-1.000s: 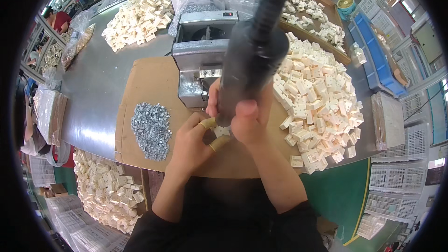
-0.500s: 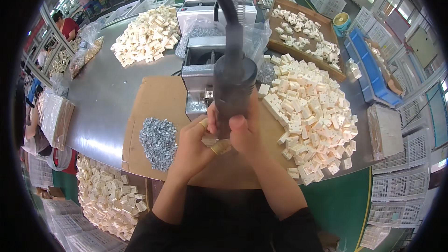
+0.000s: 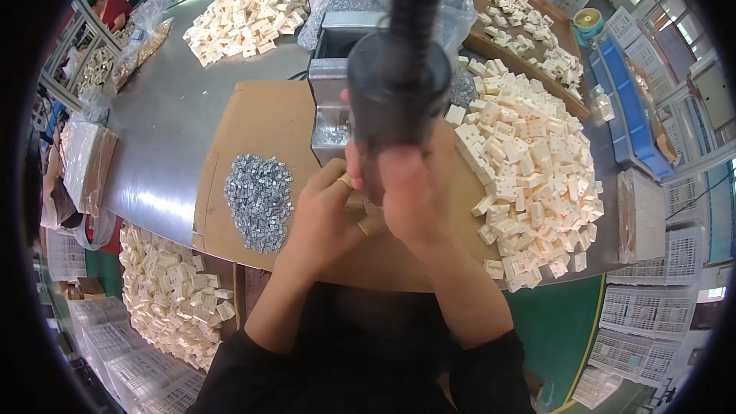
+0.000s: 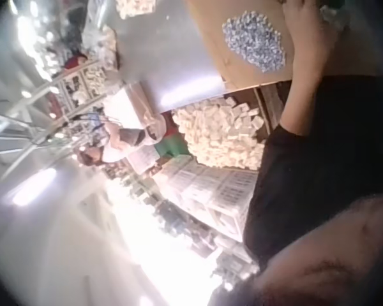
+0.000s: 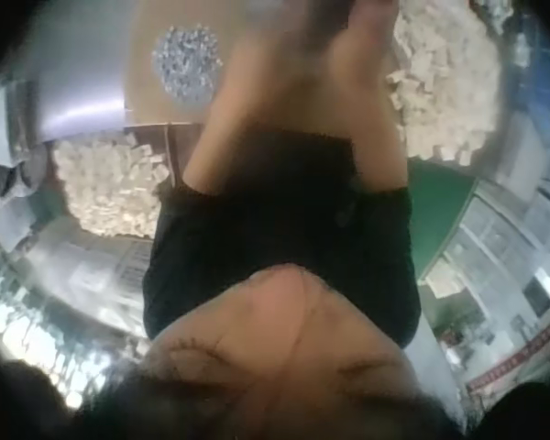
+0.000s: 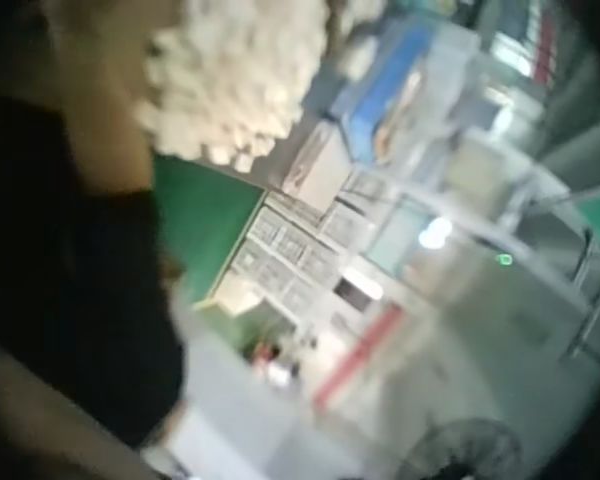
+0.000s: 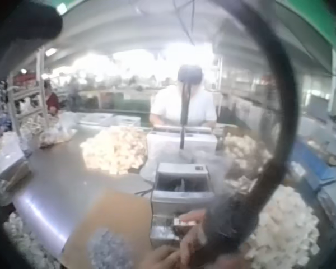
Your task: Assembling small plastic housings and metal components using an electric screwdriver at an industrial workstation.
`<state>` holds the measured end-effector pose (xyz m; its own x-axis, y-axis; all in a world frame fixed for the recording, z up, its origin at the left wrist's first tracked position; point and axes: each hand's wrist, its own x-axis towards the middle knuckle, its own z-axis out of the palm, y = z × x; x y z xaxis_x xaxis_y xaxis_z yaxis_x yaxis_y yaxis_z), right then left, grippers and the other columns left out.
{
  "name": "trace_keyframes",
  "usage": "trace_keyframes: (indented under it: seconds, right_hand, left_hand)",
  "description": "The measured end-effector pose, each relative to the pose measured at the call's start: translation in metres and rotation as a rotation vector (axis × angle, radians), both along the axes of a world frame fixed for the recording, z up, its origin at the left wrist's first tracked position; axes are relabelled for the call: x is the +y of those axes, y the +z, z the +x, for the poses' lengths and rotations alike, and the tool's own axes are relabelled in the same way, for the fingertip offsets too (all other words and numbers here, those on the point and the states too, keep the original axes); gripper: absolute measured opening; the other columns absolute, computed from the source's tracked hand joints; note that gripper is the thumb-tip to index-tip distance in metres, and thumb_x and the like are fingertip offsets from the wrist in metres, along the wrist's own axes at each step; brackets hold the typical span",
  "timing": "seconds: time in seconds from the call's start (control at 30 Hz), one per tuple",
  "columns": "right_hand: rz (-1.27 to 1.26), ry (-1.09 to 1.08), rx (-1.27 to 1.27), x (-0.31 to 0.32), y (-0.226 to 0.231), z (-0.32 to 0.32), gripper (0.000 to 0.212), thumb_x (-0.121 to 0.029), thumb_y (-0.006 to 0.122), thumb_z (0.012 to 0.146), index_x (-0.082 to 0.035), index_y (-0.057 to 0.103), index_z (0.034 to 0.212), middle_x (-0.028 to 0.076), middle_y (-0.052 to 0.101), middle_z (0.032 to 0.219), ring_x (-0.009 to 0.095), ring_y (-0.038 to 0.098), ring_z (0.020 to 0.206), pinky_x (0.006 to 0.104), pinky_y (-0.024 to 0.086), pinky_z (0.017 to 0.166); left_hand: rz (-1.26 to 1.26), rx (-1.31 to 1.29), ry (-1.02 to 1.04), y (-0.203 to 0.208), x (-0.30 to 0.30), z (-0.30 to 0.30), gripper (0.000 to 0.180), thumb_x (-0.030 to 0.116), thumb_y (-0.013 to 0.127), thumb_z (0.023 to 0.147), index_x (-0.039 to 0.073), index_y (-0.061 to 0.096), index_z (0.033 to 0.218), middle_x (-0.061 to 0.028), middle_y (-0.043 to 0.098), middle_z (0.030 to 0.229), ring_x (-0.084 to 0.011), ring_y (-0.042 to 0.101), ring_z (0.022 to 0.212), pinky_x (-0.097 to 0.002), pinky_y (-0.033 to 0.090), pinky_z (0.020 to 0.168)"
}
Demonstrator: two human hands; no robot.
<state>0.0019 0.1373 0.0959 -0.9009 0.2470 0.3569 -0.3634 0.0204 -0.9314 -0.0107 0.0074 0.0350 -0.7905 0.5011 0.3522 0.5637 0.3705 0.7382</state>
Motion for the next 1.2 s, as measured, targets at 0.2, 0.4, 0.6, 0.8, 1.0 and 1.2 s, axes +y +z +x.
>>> trace_keyframes:
  seconds: [0.2, 0.4, 0.6, 0.8, 1.0, 1.2]
  right_hand:
    - [0.002, -0.079, 0.021, 0.001, 0.002, 0.0, 0.116, -0.096, 0.039, 0.074, 0.012, 0.052, 0.116, 0.007, 0.055, 0.057, 0.015, 0.054, 0.045, 0.0295, 0.051, 0.049]
    - [0.015, 0.016, -0.003, 0.01, -0.001, 0.001, 0.119, -0.096, 0.039, 0.073, 0.012, 0.045, 0.124, 0.007, 0.054, 0.057, 0.017, 0.052, 0.044, 0.0329, 0.052, 0.049]
    - [-0.203, 0.264, 0.24, 0.031, -0.009, 0.008, 0.113, -0.084, 0.058, 0.075, 0.001, 0.032, 0.145, 0.008, 0.057, 0.07, 0.021, 0.058, 0.052, 0.0384, 0.054, 0.057]
    - [-0.195, 0.28, 0.348, 0.039, 0.006, 0.017, 0.095, -0.067, 0.064, 0.087, -0.004, 0.032, 0.151, 0.005, 0.055, 0.074, 0.019, 0.056, 0.056, 0.0372, 0.05, 0.057]
    - [-0.059, 0.293, 0.322, 0.057, 0.012, 0.025, 0.082, -0.057, 0.065, 0.092, -0.001, 0.037, 0.146, 0.004, 0.055, 0.073, 0.016, 0.055, 0.053, 0.0331, 0.048, 0.054]
    - [-0.116, 0.172, 0.392, 0.052, 0.001, 0.03, 0.07, -0.04, 0.071, 0.093, 0.001, 0.039, 0.14, 0.002, 0.055, 0.073, 0.014, 0.055, 0.055, 0.0307, 0.049, 0.057]
  left_hand:
    - [-0.039, -0.012, -0.002, -0.03, -0.003, 0.006, 0.047, 0.027, 0.086, 0.069, 0.006, 0.072, 0.108, -0.0065, 0.063, 0.099, -0.0302, 0.061, 0.091, -0.042, 0.048, 0.082]
    - [-0.012, 0.067, -0.021, -0.037, -0.002, 0.004, 0.043, 0.029, 0.086, 0.067, 0.005, 0.074, 0.101, -0.0055, 0.059, 0.088, -0.0268, 0.059, 0.083, -0.0412, 0.046, 0.074]
    - [-0.054, 0.083, -0.003, -0.035, -0.005, 0.004, 0.042, 0.03, 0.084, 0.069, 0.004, 0.074, 0.1, -0.0051, 0.058, 0.085, -0.0253, 0.059, 0.082, -0.0405, 0.044, 0.073]
    - [-0.058, 0.105, -0.011, -0.035, -0.008, 0.002, 0.048, 0.024, 0.088, 0.062, 0.01, 0.072, 0.104, -0.0034, 0.059, 0.085, -0.0258, 0.058, 0.075, -0.038, 0.047, 0.068]
    - [-0.053, 0.093, -0.043, -0.033, -0.009, 0.0, 0.05, 0.024, 0.088, 0.062, 0.007, 0.071, 0.105, -0.0031, 0.06, 0.088, -0.0236, 0.058, 0.076, -0.0368, 0.044, 0.066]
    - [-0.043, 0.072, -0.072, -0.035, -0.006, -0.001, 0.048, 0.02, 0.085, 0.062, 0.006, 0.07, 0.106, -0.0046, 0.061, 0.091, -0.0242, 0.058, 0.077, -0.0373, 0.043, 0.066]
